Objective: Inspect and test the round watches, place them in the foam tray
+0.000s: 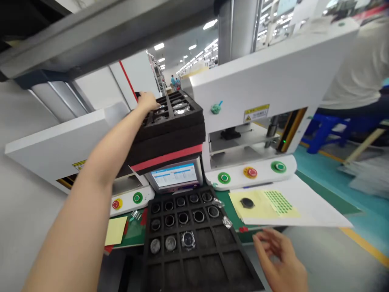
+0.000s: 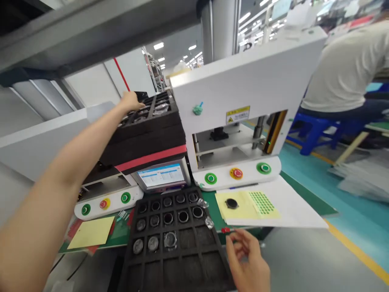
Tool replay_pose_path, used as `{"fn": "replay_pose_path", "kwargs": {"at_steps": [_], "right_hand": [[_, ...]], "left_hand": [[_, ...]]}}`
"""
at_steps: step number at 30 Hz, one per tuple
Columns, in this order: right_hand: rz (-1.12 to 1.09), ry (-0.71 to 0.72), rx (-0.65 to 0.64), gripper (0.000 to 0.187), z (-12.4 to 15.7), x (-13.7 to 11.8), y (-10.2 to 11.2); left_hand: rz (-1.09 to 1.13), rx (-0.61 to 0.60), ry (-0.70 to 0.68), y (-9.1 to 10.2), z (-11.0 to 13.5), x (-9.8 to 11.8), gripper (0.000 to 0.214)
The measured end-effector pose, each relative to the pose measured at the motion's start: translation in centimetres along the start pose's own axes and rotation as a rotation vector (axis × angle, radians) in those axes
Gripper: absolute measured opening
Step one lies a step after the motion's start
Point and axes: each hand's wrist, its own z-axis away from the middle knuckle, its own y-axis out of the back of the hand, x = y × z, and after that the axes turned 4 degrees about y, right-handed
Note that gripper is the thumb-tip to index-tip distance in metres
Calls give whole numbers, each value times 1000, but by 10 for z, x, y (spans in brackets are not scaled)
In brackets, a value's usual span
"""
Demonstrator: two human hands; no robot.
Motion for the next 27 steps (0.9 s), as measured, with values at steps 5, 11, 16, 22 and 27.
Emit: {"fn": "replay_pose_path", "kwargs": {"at_steps": [5,11,16,22,27], "right_hand": [[244,-190,-53,50,-56,29,-8],[354,-347,-127,40,-108,41,-58],[224,-416,-170,35,-123,31,-72],[-227,-346,-288,62,-97,-7,-52],[-689,-153,-505,88,-27,-74,-49]], "left_hand": [[153,288,-260,28,72,-6,48],[191,325,-941,6,276,-67,39],[575,-116,-268,-43,350,-114,18],[943,-485,319,-78,388,-113,12],[1436,-768,552,-86,399,-76,46]]}}
